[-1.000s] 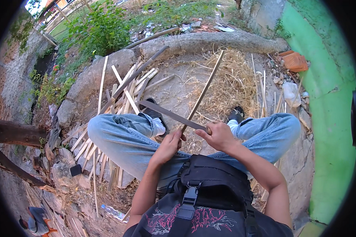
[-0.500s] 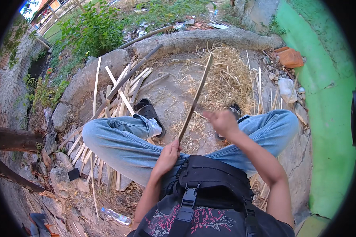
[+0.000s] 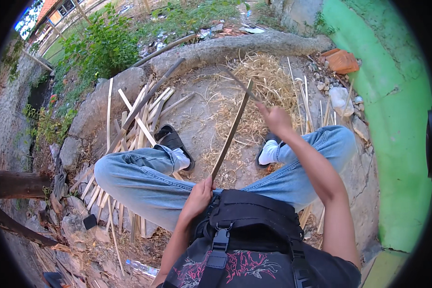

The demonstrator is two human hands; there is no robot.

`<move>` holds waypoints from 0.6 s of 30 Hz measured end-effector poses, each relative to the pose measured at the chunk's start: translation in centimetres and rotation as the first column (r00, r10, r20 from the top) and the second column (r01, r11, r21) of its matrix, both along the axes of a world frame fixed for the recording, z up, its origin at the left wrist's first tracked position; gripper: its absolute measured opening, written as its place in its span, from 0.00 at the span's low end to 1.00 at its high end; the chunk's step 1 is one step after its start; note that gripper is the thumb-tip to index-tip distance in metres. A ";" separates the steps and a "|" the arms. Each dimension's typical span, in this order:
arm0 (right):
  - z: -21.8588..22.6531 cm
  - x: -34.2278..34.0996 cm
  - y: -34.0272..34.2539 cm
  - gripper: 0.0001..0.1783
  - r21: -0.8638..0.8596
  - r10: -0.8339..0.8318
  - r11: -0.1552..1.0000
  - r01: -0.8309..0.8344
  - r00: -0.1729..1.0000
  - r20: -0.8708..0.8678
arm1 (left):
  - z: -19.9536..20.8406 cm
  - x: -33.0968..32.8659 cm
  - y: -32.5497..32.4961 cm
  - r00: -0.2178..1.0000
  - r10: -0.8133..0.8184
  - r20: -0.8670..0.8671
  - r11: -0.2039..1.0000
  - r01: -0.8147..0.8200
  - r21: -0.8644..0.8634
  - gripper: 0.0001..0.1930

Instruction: The person shaves a long thin strip of wood using a machete, removing material to thin and refine the piece. They hold the wood strip with one hand while drawing the machete blade across it repeatedly.

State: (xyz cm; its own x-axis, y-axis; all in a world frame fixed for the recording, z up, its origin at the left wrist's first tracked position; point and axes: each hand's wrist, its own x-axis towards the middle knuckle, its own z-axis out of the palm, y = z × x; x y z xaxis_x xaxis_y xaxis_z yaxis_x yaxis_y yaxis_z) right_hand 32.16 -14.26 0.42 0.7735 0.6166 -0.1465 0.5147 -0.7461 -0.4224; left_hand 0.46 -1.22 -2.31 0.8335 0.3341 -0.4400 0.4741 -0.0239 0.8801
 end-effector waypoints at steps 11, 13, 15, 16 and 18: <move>-3.1 7.5 -2.0 0.49 0.062 -0.448 0.892 0.447 0.894 0.002 | 2.8 0.5 0.7 0.989 0.144 -0.035 0.886 -0.145 -0.441 0.24; -3.4 5.8 -2.4 0.43 0.172 -0.569 0.672 0.720 0.651 -0.503 | 1.6 0.2 1.3 0.989 0.150 -0.004 0.878 -0.135 -0.459 0.24; -0.5 2.3 -1.1 0.39 0.193 -0.518 0.605 0.772 0.566 -0.641 | 2.3 -0.1 0.8 0.981 0.184 -0.067 0.836 -0.192 -0.514 0.24; 0.5 1.0 -0.9 0.38 0.263 -0.435 0.673 0.691 0.658 -0.615 | 2.5 0.1 0.8 0.980 0.185 -0.068 0.849 -0.195 -0.491 0.23; -0.5 -0.4 -1.2 0.39 0.390 -0.281 0.794 0.467 0.850 -0.446 | 2.7 0.5 0.7 0.972 0.225 -0.069 0.874 -0.232 -0.427 0.23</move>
